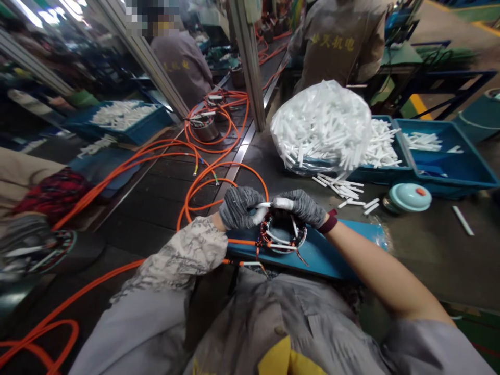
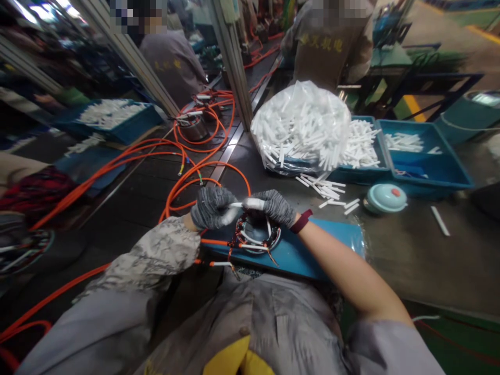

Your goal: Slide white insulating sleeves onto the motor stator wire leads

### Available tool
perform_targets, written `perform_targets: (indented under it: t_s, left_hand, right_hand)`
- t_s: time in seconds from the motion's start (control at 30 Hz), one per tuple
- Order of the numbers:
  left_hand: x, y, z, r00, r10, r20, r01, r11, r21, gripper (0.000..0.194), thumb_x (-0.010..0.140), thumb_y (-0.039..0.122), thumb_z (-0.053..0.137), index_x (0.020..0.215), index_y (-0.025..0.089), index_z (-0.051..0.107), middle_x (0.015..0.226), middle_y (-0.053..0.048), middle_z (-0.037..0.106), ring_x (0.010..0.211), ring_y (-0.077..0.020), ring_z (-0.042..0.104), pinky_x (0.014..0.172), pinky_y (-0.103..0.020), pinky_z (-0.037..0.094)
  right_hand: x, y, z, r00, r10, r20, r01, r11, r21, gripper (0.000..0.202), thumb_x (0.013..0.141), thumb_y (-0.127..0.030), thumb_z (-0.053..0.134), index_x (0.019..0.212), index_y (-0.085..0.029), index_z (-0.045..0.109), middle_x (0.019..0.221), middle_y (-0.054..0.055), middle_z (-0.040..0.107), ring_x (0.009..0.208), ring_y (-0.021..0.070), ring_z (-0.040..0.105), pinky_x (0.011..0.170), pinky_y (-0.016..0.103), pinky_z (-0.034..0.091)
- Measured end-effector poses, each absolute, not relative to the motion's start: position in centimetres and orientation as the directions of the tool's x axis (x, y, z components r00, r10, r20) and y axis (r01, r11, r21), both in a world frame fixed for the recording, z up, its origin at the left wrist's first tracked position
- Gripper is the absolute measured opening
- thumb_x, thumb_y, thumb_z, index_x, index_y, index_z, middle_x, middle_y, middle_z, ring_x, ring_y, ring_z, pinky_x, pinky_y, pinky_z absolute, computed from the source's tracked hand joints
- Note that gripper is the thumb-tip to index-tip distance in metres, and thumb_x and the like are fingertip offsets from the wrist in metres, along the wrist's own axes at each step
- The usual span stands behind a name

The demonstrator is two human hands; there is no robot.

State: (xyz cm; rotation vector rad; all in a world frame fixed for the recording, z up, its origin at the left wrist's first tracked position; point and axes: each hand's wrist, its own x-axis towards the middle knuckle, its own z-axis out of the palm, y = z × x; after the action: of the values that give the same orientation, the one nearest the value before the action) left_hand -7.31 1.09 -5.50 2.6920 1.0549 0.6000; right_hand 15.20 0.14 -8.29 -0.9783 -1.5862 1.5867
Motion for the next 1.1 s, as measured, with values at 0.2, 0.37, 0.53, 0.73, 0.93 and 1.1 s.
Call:
perform_targets:
  t_s: [0.2, 0.37, 0.53, 0.73, 0.93, 1.1]
  left_hand:
    - [-7.3, 1.0, -2.8, 0.698, 0.714, -0.049, 0.709, -0.68, 0.184, 0.041, 0.095, 0.045, 0.046, 0.093, 0.014, 0.072, 0.082, -0.012, 0.071, 0.076, -0.0257, 0.065, 0.07, -0.036, 0.047]
    - [-7.6, 2.3, -2.8, 0.68, 0.701, -0.214, 0.682, -0.499, 0.534, 0.036, 0.094, 0.048, 0.047, 0.095, 0.018, 0.069, 0.087, -0.006, 0.069, 0.083, -0.0214, 0.064, 0.082, -0.032, 0.05]
    - [-7.9, 2.9, -3.6, 0.718, 0.625, -0.307, 0.521, -0.189, 0.832, 0.044, 0.087, 0.058, 0.055, 0.074, 0.018, 0.066, 0.068, -0.002, 0.063, 0.066, -0.0176, 0.059, 0.067, -0.029, 0.051]
    - [-7.9, 2.6, -4.5, 0.701, 0.636, -0.323, 0.432, -0.018, 0.902, 0.041, 0.079, 0.057, 0.067, 0.088, 0.018, 0.075, 0.082, -0.005, 0.073, 0.084, -0.0243, 0.069, 0.083, -0.036, 0.056]
    - [-7.4, 2.5, -4.4, 0.672, 0.695, -0.257, 0.654, -0.394, 0.646, 0.055, 0.094, 0.06, 0.047, 0.127, 0.021, 0.067, 0.12, -0.007, 0.074, 0.114, -0.0253, 0.067, 0.104, -0.038, 0.05]
    - [-6.1, 1.9, -2.2, 0.591, 0.68, -0.435, 0.778, -0.623, 0.082, 0.051, 0.102, 0.053, 0.039, 0.121, 0.018, 0.07, 0.091, -0.009, 0.076, 0.082, -0.0231, 0.072, 0.075, -0.029, 0.052]
  right_hand:
    - [14.9, 0.0, -8.5, -0.462, 0.887, 0.013, 0.127, 0.08, -0.989, 0.048, 0.076, -0.063, 0.074, 0.086, -0.016, 0.076, 0.073, 0.001, 0.067, 0.067, 0.0143, 0.055, 0.063, 0.026, 0.045]
    - [14.9, -0.3, -8.7, -0.45, 0.887, 0.103, 0.228, 0.225, -0.947, 0.045, 0.087, -0.06, 0.064, 0.092, -0.017, 0.077, 0.081, 0.003, 0.071, 0.075, 0.0161, 0.061, 0.068, 0.026, 0.047]
    - [15.8, 0.1, -9.2, -0.534, 0.84, 0.099, 0.08, 0.166, -0.983, 0.043, 0.085, -0.056, 0.068, 0.1, -0.016, 0.076, 0.093, 0.005, 0.075, 0.083, 0.0187, 0.066, 0.076, 0.029, 0.053]
    - [15.8, 0.1, -9.6, -0.525, 0.843, 0.122, 0.062, 0.181, -0.981, 0.044, 0.086, -0.056, 0.068, 0.101, -0.016, 0.076, 0.095, 0.005, 0.076, 0.083, 0.0186, 0.066, 0.074, 0.029, 0.052]
    - [15.1, -0.2, -8.8, -0.451, 0.881, 0.146, 0.365, 0.331, -0.87, 0.041, 0.098, -0.054, 0.056, 0.094, -0.018, 0.077, 0.081, 0.003, 0.071, 0.072, 0.0148, 0.06, 0.069, 0.027, 0.045]
    - [17.4, -0.3, -8.1, -0.536, 0.786, 0.307, 0.422, 0.565, -0.709, 0.032, 0.096, -0.048, 0.063, 0.1, -0.02, 0.077, 0.097, 0.009, 0.068, 0.091, 0.0213, 0.059, 0.084, 0.036, 0.046]
